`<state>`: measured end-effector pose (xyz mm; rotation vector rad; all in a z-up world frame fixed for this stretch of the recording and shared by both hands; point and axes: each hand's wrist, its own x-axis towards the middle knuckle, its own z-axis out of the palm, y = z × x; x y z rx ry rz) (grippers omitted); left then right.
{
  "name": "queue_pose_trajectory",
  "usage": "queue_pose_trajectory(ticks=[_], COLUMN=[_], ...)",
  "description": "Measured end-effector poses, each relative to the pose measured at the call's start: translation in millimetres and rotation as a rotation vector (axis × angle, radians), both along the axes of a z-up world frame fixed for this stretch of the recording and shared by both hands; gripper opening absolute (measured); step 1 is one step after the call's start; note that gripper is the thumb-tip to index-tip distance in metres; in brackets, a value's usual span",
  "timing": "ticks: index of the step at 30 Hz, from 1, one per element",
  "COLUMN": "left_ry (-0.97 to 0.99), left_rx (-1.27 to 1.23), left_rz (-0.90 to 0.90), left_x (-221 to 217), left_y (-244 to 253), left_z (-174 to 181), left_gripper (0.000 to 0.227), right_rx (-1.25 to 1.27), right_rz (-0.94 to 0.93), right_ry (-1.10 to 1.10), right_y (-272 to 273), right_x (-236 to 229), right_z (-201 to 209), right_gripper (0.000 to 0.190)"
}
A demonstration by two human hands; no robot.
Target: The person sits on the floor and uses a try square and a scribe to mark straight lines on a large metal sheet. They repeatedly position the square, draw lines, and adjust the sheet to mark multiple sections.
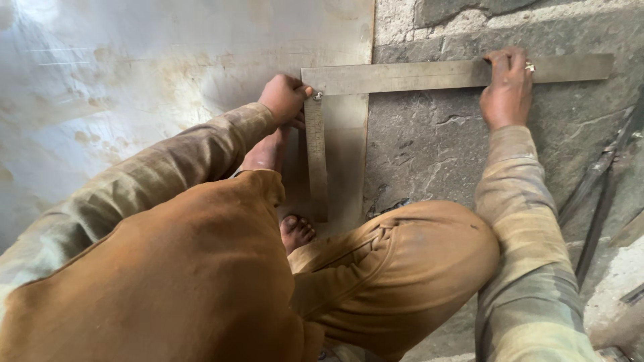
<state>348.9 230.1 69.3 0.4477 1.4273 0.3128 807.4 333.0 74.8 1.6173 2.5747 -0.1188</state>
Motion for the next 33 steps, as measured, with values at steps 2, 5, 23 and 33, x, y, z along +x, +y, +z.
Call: queue_pose_trajectory(ticks=[2,5,23,33], left_ry=[0.018,0.038,0.087,0.096], left_rx=[-0.001,-0.003,0.042,0.037], left_rz=[-0.005,-0.021,0.014,0.0], left_x=[2.3,1.9,9.1,8.2], left_y=[-0.5,-1.7,-2.4,-0.2], left_z=[4.7,4.0,-1.6,4.0], left_gripper=[0.033,0.033,0.031,0.031], right_rx=[-0.015,-0.015,0.006,-0.019], right_rz=[-0.007,-0.017,0.044,-0.051], right_ry=[0.004,-0.035,0.179,0.257], right_y=[1.0,-0.6,-11.8,-13.5], right_x=[4.0,6.5,-46.2,-53.3], right_z=[-5.1,-11.8,-8.2,-9.4], right_gripper=[0.048,0.048,0.052,0.041])
